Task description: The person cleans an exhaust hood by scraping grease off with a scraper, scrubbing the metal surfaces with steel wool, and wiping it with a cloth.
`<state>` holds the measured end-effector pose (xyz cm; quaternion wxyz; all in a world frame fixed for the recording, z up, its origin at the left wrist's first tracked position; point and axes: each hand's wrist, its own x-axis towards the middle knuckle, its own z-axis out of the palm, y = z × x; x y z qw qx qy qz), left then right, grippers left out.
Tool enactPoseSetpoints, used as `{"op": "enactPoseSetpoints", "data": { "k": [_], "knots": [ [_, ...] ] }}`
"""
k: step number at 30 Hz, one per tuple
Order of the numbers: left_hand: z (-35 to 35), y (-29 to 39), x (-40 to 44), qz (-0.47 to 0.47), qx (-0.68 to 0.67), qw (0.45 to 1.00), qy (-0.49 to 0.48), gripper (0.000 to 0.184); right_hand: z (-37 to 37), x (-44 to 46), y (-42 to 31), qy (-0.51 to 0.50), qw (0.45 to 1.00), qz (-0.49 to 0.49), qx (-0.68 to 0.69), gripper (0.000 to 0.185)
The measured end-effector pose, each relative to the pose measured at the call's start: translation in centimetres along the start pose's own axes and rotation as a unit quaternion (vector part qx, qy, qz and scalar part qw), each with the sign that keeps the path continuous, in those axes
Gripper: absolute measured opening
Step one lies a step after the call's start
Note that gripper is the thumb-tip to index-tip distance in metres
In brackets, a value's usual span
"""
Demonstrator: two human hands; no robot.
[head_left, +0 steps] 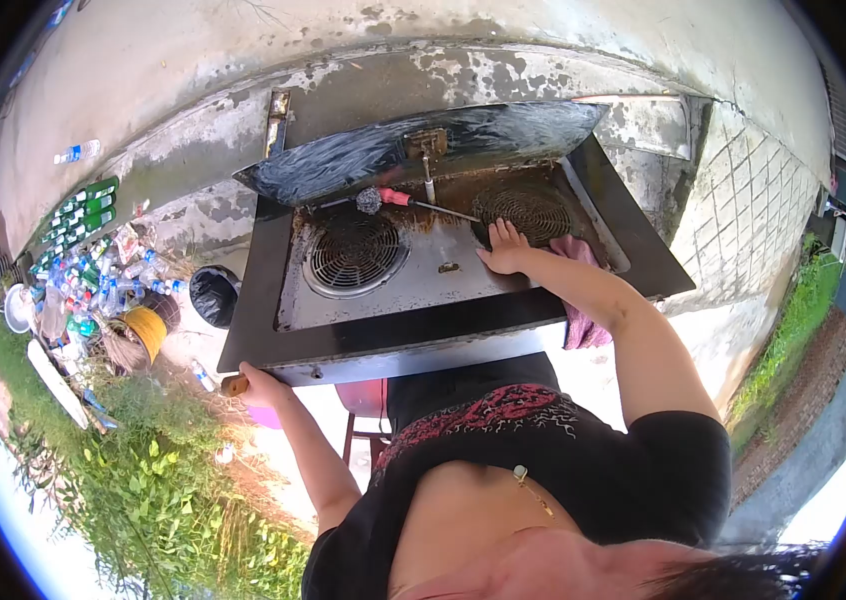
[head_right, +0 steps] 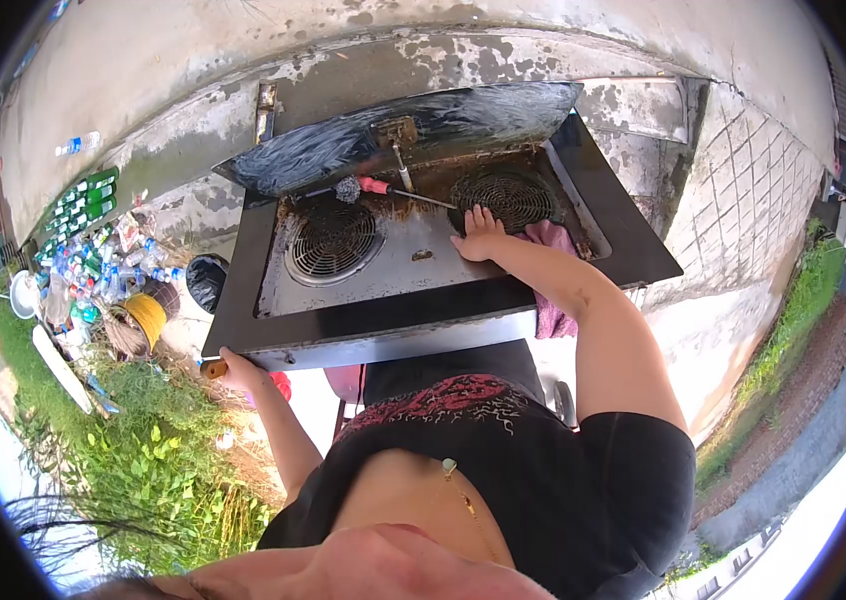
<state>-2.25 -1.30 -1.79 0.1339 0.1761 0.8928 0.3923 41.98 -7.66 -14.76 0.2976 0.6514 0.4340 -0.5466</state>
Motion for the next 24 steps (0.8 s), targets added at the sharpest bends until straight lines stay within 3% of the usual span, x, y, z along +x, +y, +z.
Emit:
{"op": "enactPoseSetpoints", "data": {
  "k": [3, 5, 7, 10, 13, 15, 16, 17, 19, 22, 24],
  "knots": [
    [-0.2, -1.7, 1.4, -0.005, -0.018, 1.000, -0.022, 0.036, -0.6, -2.3, -0.5, -0.054, 0.989, -0.121, -0.067, 0.072],
    [-0.4, -1.3, 0.9, -0.013, 0.010, 0.999, -0.034, 0.033, -4.7, -6.7, 0.1, -0.124, 0.986, -0.054, -0.096, 0.074],
    [-0.2, -0.6, 0.8, 0.008, 0.001, 0.999, -0.048, 0.032, -5.6, -6.1, 2.1, -0.071, 0.991, 0.075, -0.083, 0.079],
    [-0.9, -0.7, 1.2, -0.002, -0.012, 0.997, -0.072, 0.032, -3.2, -1.2, 6.2, -0.066, 0.992, 0.041, -0.100, 0.067],
    [-1.5, -0.6, 1.4, 0.028, 0.004, 0.995, -0.093, 0.032, -2.6, -4.9, 3.0, 0.178, 0.969, -0.118, 0.125, 0.054],
    [-1.9, -0.7, 1.9, 0.056, 0.039, 0.990, -0.126, 0.033, -2.3, -7.6, 0.1, 0.275, 0.906, -0.157, 0.282, 0.045],
    [-1.6, -0.8, 2.0, 0.062, 0.018, 0.989, -0.132, 0.033, -3.0, -10.5, -1.6, 0.294, 0.900, -0.128, 0.296, 0.043],
    [-1.9, -0.9, 2.0, 0.067, 0.007, 0.988, -0.137, 0.033, -2.1, -11.5, -1.8, 0.374, 0.879, -0.158, 0.251, 0.041],
    [-1.7, -2.0, 3.3, 0.058, -0.002, 0.986, -0.156, 0.034, -0.3, -14.4, -2.2, 0.453, 0.882, -0.073, 0.110, 0.039],
    [-2.6, -1.9, 4.3, 0.060, 0.010, 0.979, -0.197, 0.036, 1.6, -18.7, -1.2, 0.509, 0.859, 0.019, 0.043, 0.037],
    [-3.3, -3.4, 6.8, 0.044, -0.028, 0.976, -0.210, 0.036, 3.6, -19.1, 1.2, 0.564, 0.821, 0.050, 0.078, 0.035]
  ]
}}
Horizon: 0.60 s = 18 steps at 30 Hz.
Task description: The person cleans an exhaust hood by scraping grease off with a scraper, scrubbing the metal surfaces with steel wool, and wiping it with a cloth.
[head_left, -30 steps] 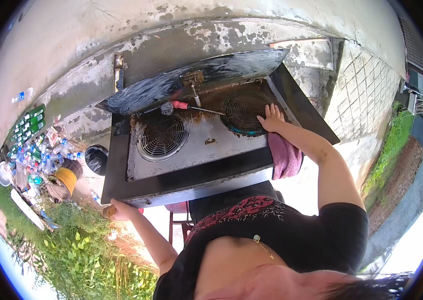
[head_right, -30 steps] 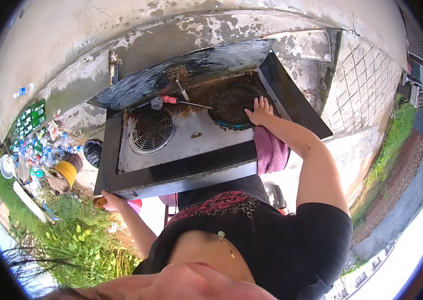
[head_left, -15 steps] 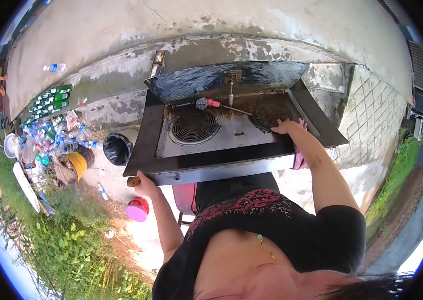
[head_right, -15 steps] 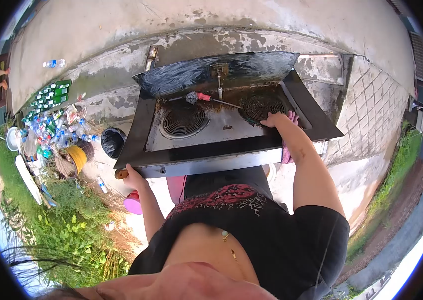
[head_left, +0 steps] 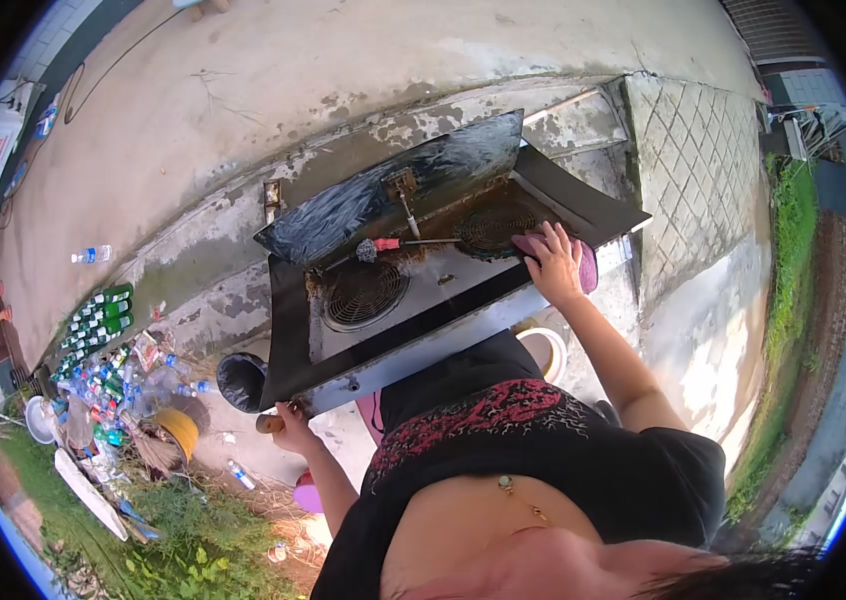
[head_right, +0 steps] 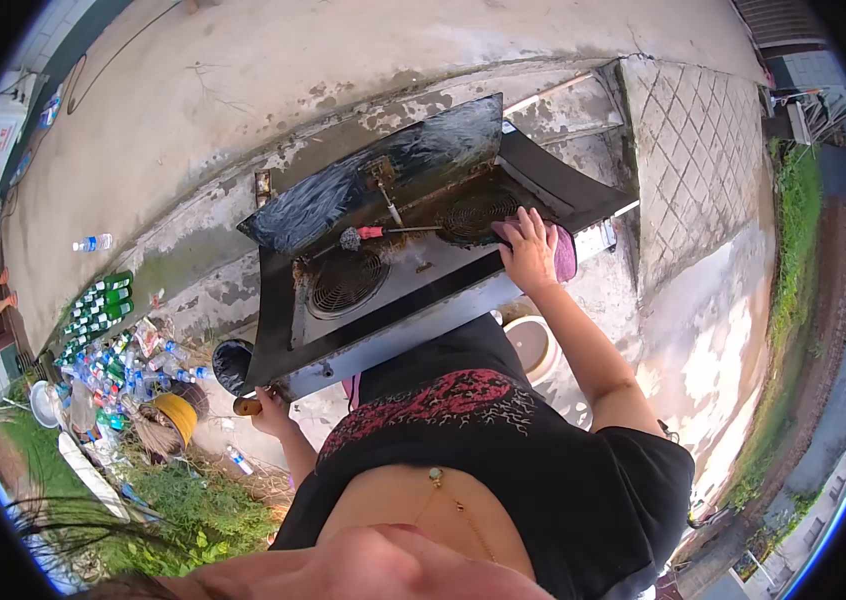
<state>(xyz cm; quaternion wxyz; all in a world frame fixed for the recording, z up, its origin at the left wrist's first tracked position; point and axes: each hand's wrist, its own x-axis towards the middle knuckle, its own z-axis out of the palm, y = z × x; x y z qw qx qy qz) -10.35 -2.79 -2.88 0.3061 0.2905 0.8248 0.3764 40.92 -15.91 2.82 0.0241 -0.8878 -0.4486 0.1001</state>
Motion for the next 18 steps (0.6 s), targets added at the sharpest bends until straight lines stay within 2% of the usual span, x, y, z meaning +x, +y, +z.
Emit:
{"op": "enactPoseSetpoints", "data": {
  "k": [1, 2, 3, 4, 5, 6, 7, 8, 10, 11, 12, 13, 16, 17, 18],
  "knots": [
    [-0.3, 2.5, -0.9, 0.020, -0.040, 0.999, -0.011, 0.034, 0.3, -0.4, 1.4, 0.037, 0.999, 0.015, 0.010, 0.035],
    [-0.6, 6.1, -2.5, 0.139, 0.119, 0.983, 0.033, 0.030, -0.2, -0.6, 2.1, 0.096, 0.995, -0.004, 0.023, 0.030],
    [-0.6, 9.2, -3.6, 0.257, 0.270, 0.925, 0.078, 0.026, -0.8, -0.7, 2.5, 0.112, 0.982, 0.035, 0.149, 0.029],
    [0.2, 10.1, -3.4, 0.346, 0.249, 0.902, 0.073, 0.026, -1.1, -0.4, 2.6, 0.132, 0.950, 0.070, 0.274, 0.029],
    [1.6, 12.7, -4.8, 0.427, 0.182, 0.884, 0.047, 0.025, -1.3, -0.5, 2.3, 0.148, 0.899, 0.105, 0.398, 0.029],
    [3.2, 15.0, -6.2, 0.465, 0.094, 0.880, -0.028, 0.023, -1.6, -0.6, 1.7, 0.134, 0.773, 0.161, 0.599, 0.032],
    [5.2, 17.0, -8.2, 0.489, 0.078, 0.862, -0.113, 0.019, -1.6, -0.4, 1.9, 0.128, 0.723, 0.154, 0.662, 0.042],
    [7.3, 17.6, -9.3, 0.530, 0.054, 0.826, -0.183, 0.014, -2.0, -0.2, 1.7, 0.108, 0.642, 0.194, 0.734, 0.046],
    [10.9, 20.0, -13.5, 0.536, -0.023, 0.773, -0.340, 0.016, -3.3, -0.5, 1.0, 0.047, 0.460, 0.239, 0.854, 0.059],
    [12.9, 20.6, -15.5, 0.557, -0.036, 0.732, -0.390, 0.018, -3.7, -0.7, 0.8, 0.022, 0.381, 0.216, 0.899, 0.060],
    [14.6, 20.7, -17.8, 0.475, -0.087, 0.727, -0.488, 0.019, -4.2, -1.1, 0.4, -0.003, 0.346, 0.206, 0.915, 0.062],
    [16.6, 20.5, -19.5, 0.471, -0.106, 0.685, -0.546, 0.017, -4.4, -1.3, -0.2, -0.027, 0.312, 0.191, 0.930, 0.064],
    [20.2, 21.3, -25.8, 0.538, -0.119, 0.571, -0.609, 0.034, -4.3, -2.0, -2.1, -0.091, 0.214, 0.149, 0.961, 0.073],
    [21.0, 21.1, -27.7, 0.521, -0.130, 0.551, -0.639, 0.036, -2.7, -2.0, -2.0, -0.117, 0.119, 0.055, 0.984, 0.074],
    [21.4, 20.9, -29.3, 0.504, -0.116, 0.535, -0.668, 0.038, -3.4, -2.1, -2.2, -0.115, 0.111, 0.076, 0.984, 0.074]
  ]
}}
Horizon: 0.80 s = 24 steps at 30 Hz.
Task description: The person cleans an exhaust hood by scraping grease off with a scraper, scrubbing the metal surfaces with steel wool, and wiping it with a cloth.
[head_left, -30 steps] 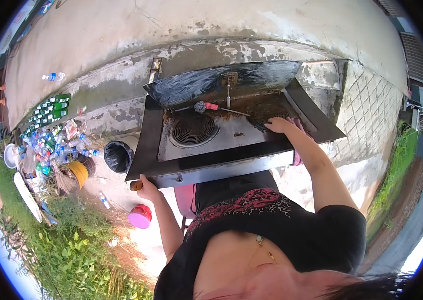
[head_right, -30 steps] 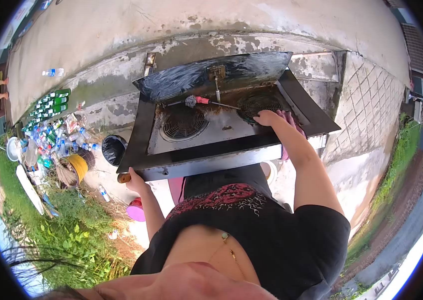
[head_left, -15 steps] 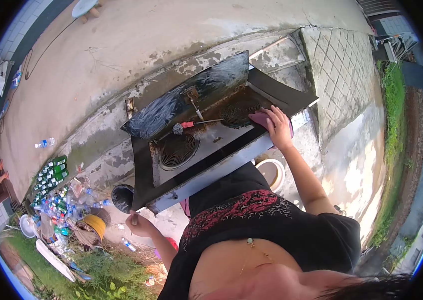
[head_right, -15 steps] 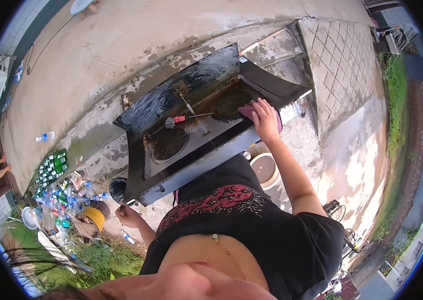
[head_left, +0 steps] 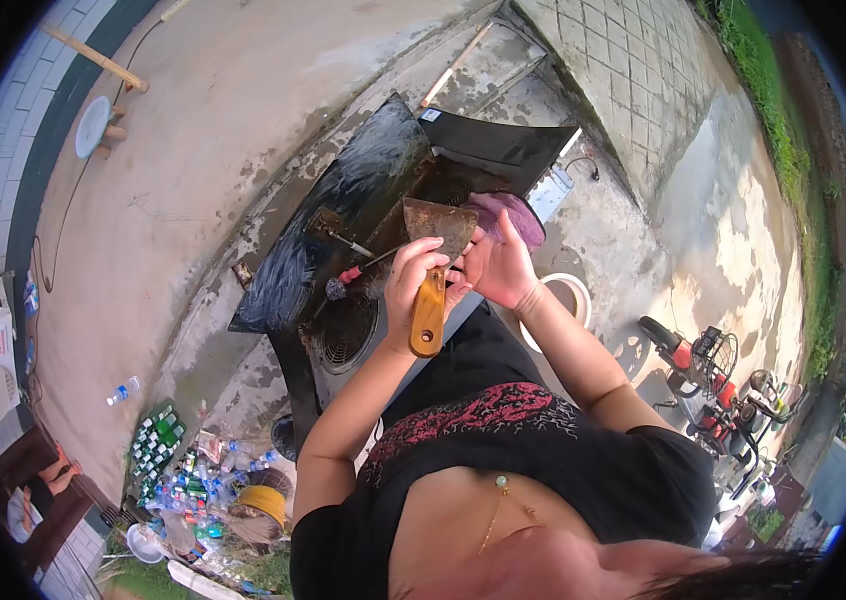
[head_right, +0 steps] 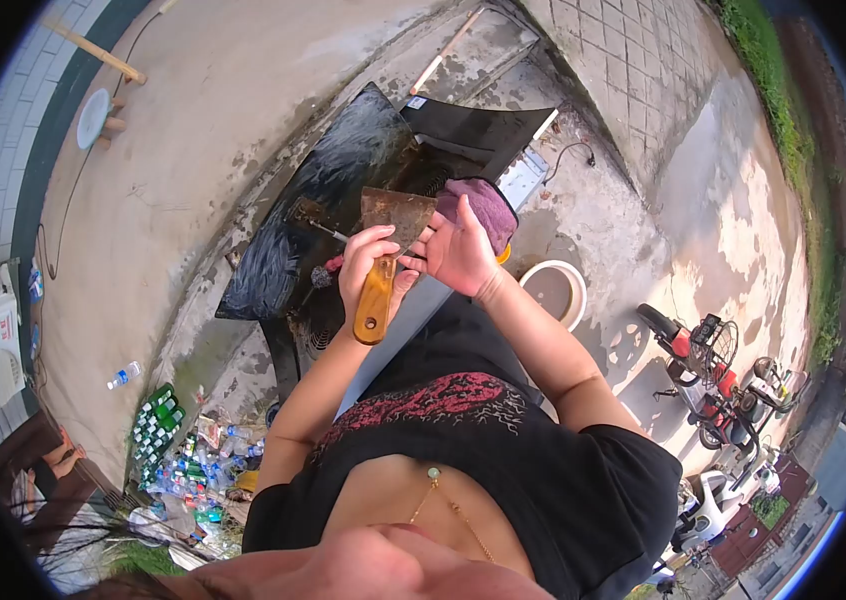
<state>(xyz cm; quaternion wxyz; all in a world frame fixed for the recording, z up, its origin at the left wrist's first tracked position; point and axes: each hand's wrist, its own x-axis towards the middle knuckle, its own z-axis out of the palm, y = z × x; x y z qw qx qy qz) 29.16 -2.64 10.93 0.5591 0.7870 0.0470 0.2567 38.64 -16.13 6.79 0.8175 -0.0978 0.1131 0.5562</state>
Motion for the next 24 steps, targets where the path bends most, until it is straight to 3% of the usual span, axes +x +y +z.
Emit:
{"op": "enactPoseSetpoints", "data": {
  "k": [2, 3, 5, 6, 7, 11, 16, 19, 21, 23, 24],
  "knots": [
    [2.4, -0.8, 0.8, 0.036, 0.036, 0.996, -0.071, 0.040, 1.1, -0.6, -0.1, 0.019, 0.999, 0.044, 0.020, 0.071],
    [3.2, -1.1, 0.9, 0.061, 0.073, 0.989, -0.109, 0.040, 2.4, -0.7, 0.0, 0.008, 0.997, 0.033, -0.068, 0.070],
    [4.4, -1.8, 0.2, 0.043, 0.059, 0.996, -0.058, 0.036, 2.1, -0.7, -0.8, 0.010, 0.984, 0.037, -0.174, 0.066],
    [4.3, -1.8, 0.1, 0.038, 0.070, 0.997, -0.018, 0.033, 1.4, -0.2, -1.0, 0.059, 0.976, 0.064, -0.197, 0.078],
    [4.1, -1.9, 0.2, 0.032, 0.079, 0.996, 0.025, 0.030, 1.8, -0.4, -1.2, 0.074, 0.951, -0.015, -0.300, 0.078],
    [2.0, -1.7, 1.7, -0.042, 0.124, 0.984, 0.117, 0.017, 1.2, 0.0, -3.3, -0.021, 0.959, 0.031, -0.282, 0.088],
    [1.5, -0.3, 2.5, -0.175, -0.128, 0.963, 0.162, 0.010, -0.2, 1.7, -4.1, -0.026, 0.937, 0.009, -0.347, 0.095],
    [1.1, 0.7, 3.3, -0.287, -0.303, 0.868, 0.269, 0.007, 1.2, 2.1, -5.0, -0.015, 0.948, -0.018, -0.316, 0.094],
    [0.3, 0.5, 3.3, -0.315, -0.318, 0.845, 0.292, 0.006, 1.7, 2.2, -5.7, -0.029, 0.931, -0.042, -0.362, 0.093],
    [-0.1, 0.7, 3.4, -0.251, -0.301, 0.880, 0.268, 0.007, 1.8, 2.4, -6.0, -0.058, 0.890, -0.090, -0.443, 0.093],
    [-0.6, 0.7, 3.6, -0.189, -0.274, 0.921, 0.203, 0.007, 1.7, 2.6, -6.2, -0.071, 0.866, -0.094, -0.485, 0.092]
  ]
}}
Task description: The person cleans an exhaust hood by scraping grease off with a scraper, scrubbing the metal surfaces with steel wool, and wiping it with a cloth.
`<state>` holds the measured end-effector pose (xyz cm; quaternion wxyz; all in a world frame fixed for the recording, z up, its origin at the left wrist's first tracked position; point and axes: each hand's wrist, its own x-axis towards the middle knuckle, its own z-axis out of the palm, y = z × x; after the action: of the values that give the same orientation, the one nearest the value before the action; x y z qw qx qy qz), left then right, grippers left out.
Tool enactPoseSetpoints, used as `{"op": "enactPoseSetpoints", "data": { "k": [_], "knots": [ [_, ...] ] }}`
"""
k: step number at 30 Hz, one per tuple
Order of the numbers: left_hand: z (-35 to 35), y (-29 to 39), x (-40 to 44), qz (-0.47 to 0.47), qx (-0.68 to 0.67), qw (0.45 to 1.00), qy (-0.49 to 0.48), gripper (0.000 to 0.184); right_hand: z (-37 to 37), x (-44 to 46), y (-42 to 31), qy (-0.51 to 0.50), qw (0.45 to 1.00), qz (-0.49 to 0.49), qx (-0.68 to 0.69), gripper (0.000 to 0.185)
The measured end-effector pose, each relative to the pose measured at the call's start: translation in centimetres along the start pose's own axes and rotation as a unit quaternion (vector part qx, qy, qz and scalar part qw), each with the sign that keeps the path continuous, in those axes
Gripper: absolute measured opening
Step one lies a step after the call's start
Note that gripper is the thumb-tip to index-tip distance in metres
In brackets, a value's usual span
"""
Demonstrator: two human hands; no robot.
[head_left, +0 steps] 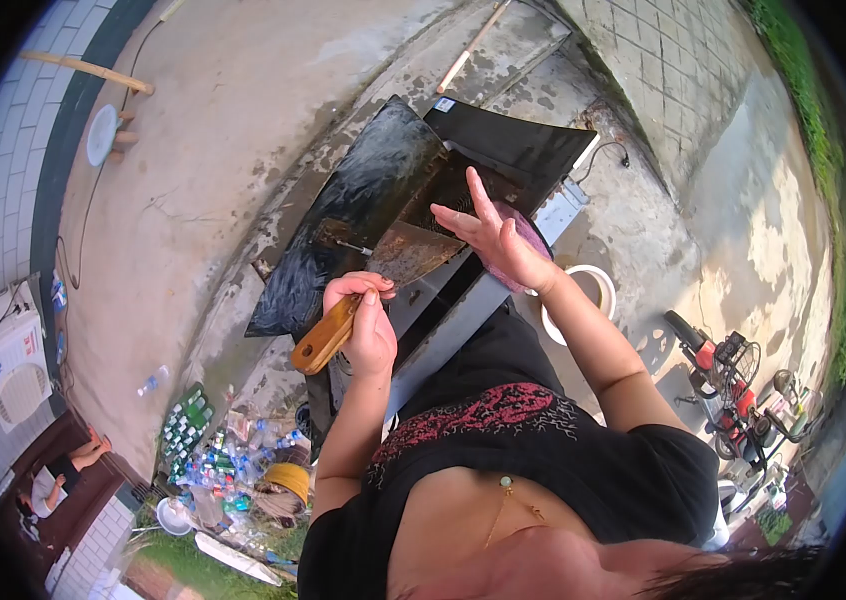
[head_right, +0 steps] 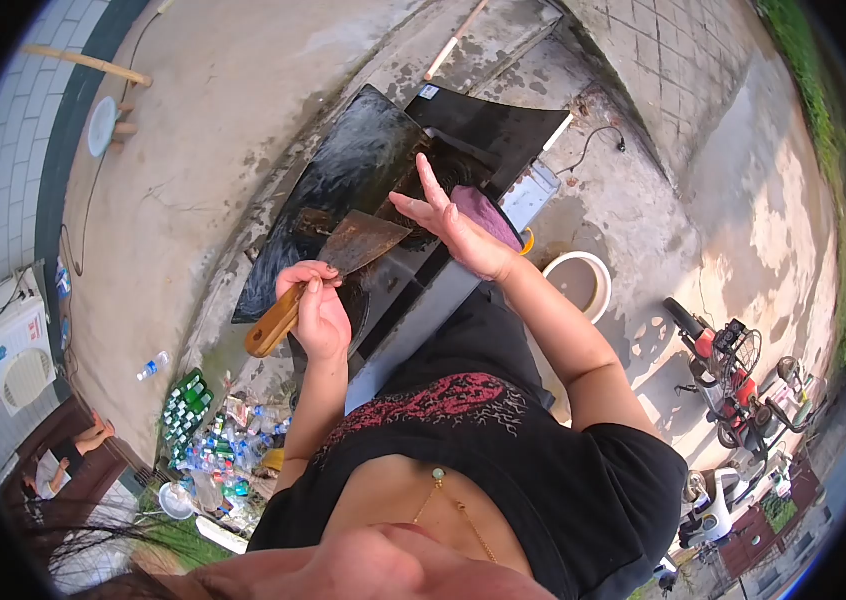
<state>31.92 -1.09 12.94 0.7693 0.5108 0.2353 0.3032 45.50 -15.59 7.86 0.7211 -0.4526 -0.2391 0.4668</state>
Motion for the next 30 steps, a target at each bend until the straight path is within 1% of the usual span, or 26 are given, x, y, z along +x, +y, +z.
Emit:
{"op": "enactPoseSetpoints", "data": {
  "k": [2, 3, 5, 6, 7, 8, 9, 11, 13, 15, 16, 17, 19, 20, 22, 23, 24, 25, 28, 30],
  "knots": [
    [-0.6, 1.0, 0.8, 0.096, 0.092, 0.980, -0.147, 0.009, 0.1, -0.1, -0.9, -0.026, 0.999, -0.016, -0.029, 0.091],
    [-1.0, 1.0, 1.2, 0.119, 0.123, 0.967, -0.187, 0.007, 0.2, 0.0, -1.4, -0.039, 0.998, -0.025, -0.045, 0.090],
    [-0.4, 1.5, 1.8, 0.109, 0.129, 0.966, -0.195, 0.007, 0.2, 0.0, -1.5, -0.032, 0.991, -0.064, -0.116, 0.091],
    [-0.7, 1.4, 2.2, 0.104, 0.112, 0.968, -0.199, 0.008, 0.2, 0.0, -1.5, -0.029, 0.984, -0.085, -0.152, 0.091],
    [-1.1, 1.3, 2.9, 0.098, 0.094, 0.969, -0.204, 0.010, 0.1, 0.1, -1.8, -0.038, 0.986, -0.071, -0.143, 0.091],
    [-1.3, 1.3, 3.9, 0.136, 0.112, 0.959, -0.223, 0.011, 0.0, 0.1, -2.2, -0.046, 0.988, -0.057, -0.135, 0.091],
    [-1.5, 1.4, 4.7, 0.146, 0.132, 0.952, -0.235, 0.012, 0.1, 0.0, -2.5, -0.053, 0.990, -0.042, -0.126, 0.091],
    [-1.5, 1.5, 5.5, 0.130, 0.120, 0.946, -0.270, 0.013, 0.3, -0.1, -2.6, -0.056, 0.992, -0.019, -0.112, 0.092],
    [-0.8, 1.6, 5.5, 0.082, 0.110, 0.947, -0.290, 0.012, -0.1, -0.2, -2.5, -0.074, 0.990, 0.002, -0.116, 0.092],
    [-0.4, 1.3, 5.5, 0.102, 0.163, 0.925, -0.327, 0.013, 0.1, -0.2, -2.7, -0.065, 0.987, 0.023, -0.145, 0.098],
    [-0.1, 1.2, 5.4, 0.098, 0.169, 0.920, -0.340, 0.012, 0.1, -0.2, -2.7, -0.066, 0.984, 0.022, -0.165, 0.099],
    [0.1, 1.0, 5.3, 0.115, 0.180, 0.912, -0.351, 0.013, 0.1, -0.2, -2.7, -0.067, 0.980, 0.021, -0.186, 0.099],
    [0.7, 0.7, 4.9, 0.098, 0.162, 0.912, -0.363, 0.012, -0.2, -0.2, -2.3, -0.078, 0.971, 0.001, -0.227, 0.097],
    [1.1, 0.7, 4.8, 0.104, 0.158, 0.911, -0.366, 0.012, -0.3, -0.3, -2.2, -0.082, 0.967, -0.007, -0.241, 0.096],
    [1.4, 0.7, 4.8, 0.097, 0.144, 0.915, -0.364, 0.012, -0.5, -0.4, -2.0, -0.081, 0.965, -0.016, -0.248, 0.094],
    [1.5, 0.6, 4.8, 0.093, 0.136, 0.917, -0.363, 0.012, -0.6, -0.4, -2.0, -0.096, 0.955, -0.031, -0.280, 0.094],
    [1.5, 0.7, 4.6, 0.053, 0.112, 0.931, -0.344, 0.014, -0.8, -0.4, -2.0, -0.112, 0.943, -0.045, -0.310, 0.093],
    [1.9, 0.7, 4.5, 0.001, 0.037, 0.948, -0.317, 0.016, -1.0, -0.4, -2.1, -0.128, 0.930, -0.057, -0.341, 0.092],
    [2.7, 0.6, 4.6, 0.004, -0.009, 0.952, -0.307, 0.018, -0.5, -0.4, -2.6, -0.138, 0.949, -0.056, -0.279, 0.093],
    [3.0, 0.5, 4.4, -0.009, -0.023, 0.954, -0.299, 0.017, -0.4, -0.5, -2.1, -0.115, 0.958, -0.079, -0.249, 0.094]
  ]
}}
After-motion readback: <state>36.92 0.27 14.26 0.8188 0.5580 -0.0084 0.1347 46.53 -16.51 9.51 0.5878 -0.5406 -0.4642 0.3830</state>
